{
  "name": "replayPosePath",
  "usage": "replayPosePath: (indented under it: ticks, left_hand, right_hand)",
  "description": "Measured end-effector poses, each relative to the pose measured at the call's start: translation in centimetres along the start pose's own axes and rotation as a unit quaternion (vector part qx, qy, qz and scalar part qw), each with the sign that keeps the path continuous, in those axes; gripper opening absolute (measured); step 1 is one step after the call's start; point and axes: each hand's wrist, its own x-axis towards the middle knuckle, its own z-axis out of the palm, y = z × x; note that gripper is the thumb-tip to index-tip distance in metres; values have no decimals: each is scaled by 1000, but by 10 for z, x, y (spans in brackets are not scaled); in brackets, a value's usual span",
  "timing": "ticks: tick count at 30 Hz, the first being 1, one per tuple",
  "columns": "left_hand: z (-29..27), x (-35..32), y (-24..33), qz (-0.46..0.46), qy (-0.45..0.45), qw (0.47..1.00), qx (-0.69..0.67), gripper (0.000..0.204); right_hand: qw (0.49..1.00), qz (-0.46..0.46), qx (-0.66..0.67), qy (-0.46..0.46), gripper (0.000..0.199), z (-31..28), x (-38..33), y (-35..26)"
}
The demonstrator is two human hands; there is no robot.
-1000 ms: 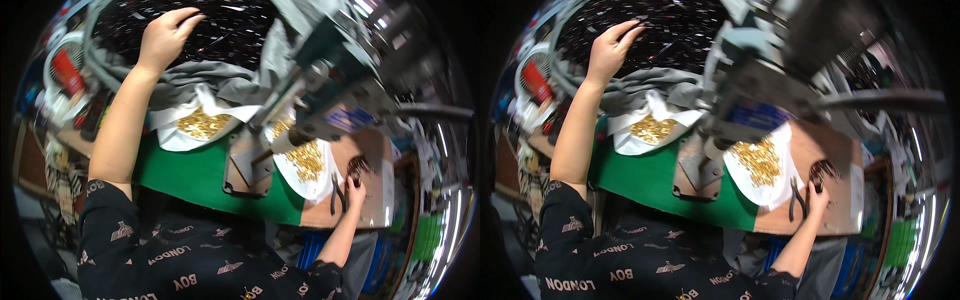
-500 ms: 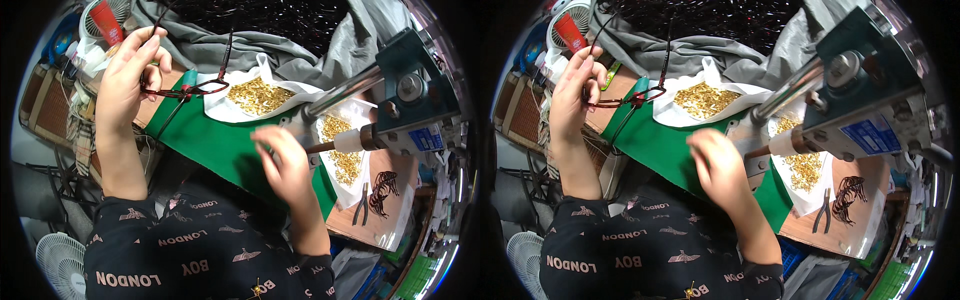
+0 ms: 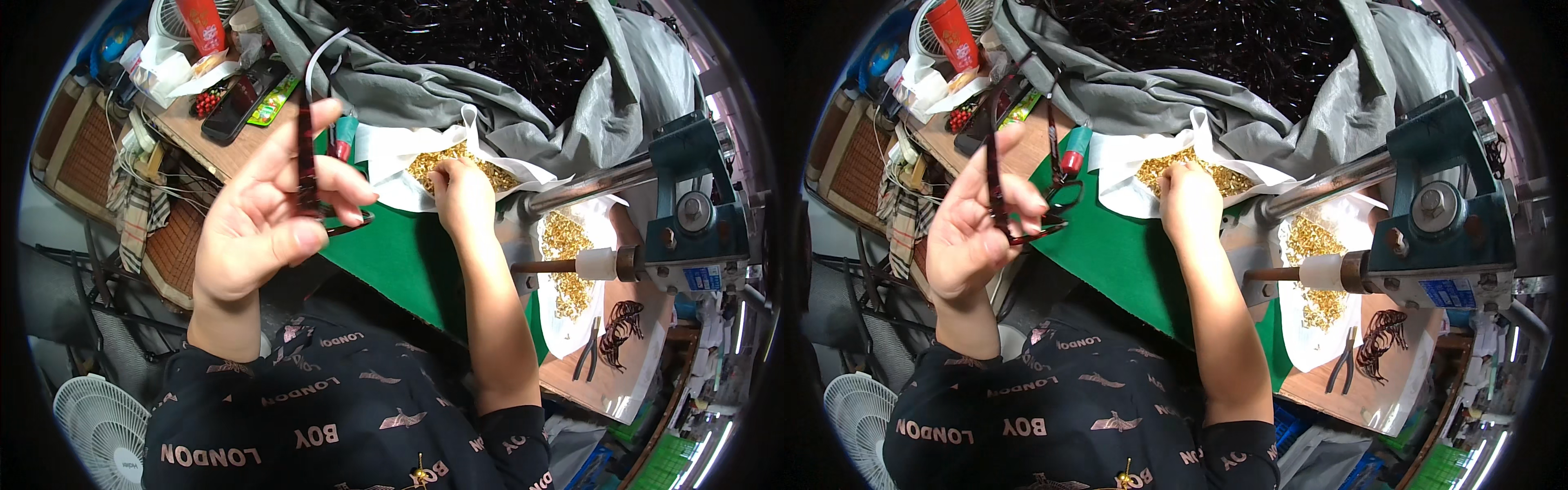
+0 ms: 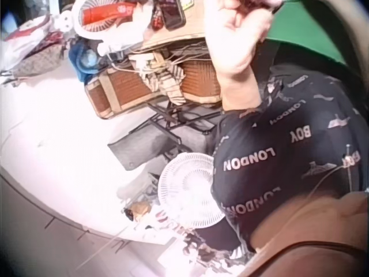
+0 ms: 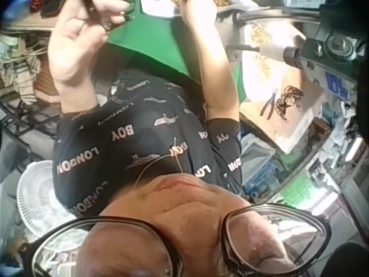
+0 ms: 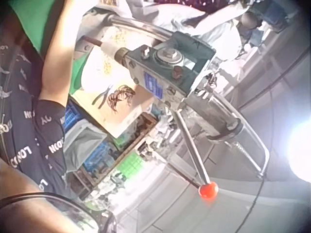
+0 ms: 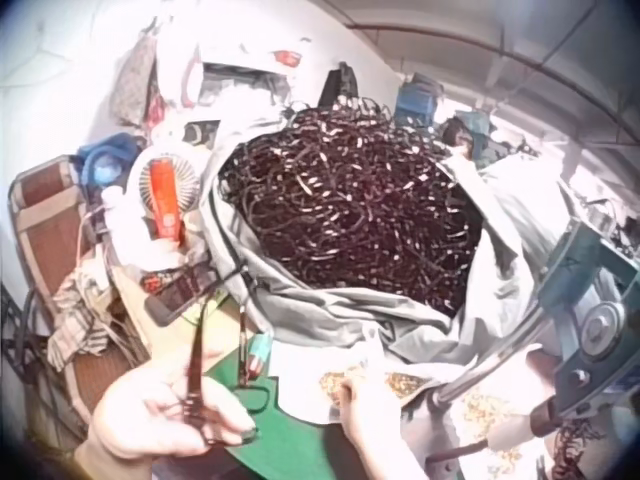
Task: The person repeatedly picks up eyeglass frames and small gold-colored components from a tray, inserts the components into the frame arms, and uses a rotating grinding tool to press or shape the parts. The person handles multiple frames one at a time, placing finished frames aside on the table.
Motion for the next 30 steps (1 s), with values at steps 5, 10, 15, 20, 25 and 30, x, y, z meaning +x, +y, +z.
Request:
replayPosePath:
  ticks: [5, 10, 15, 20, 25, 30]
  left_hand:
    - [11, 2, -6, -79, -34, 996, -34, 85]
    - [28, 4, -51, -20, -37, 981, 190, 70]
    - [47, 1, -68, 36, -59, 945, 320, 66]
    - [54, 3, -68, -39, -121, 963, 237, 67]
    - [66, 2, -71, -71, -149, 976, 139, 75]
    - [74, 3, -75, -74, -161, 973, 151, 76]
  right_hand:
    - [998, 14, 45, 51, 14, -14, 2, -3]
    - [914, 155, 374, -10, 7, -58, -29, -32]
    - [940, 53, 320, 106, 9, -79, -72, -47]
    - [945, 12, 295, 140, 15, -92, -85, -45]
    - [945, -35, 304, 116, 17, -103, -88, -46]
    - [956, -117, 245, 110, 20, -111, -89, -42]
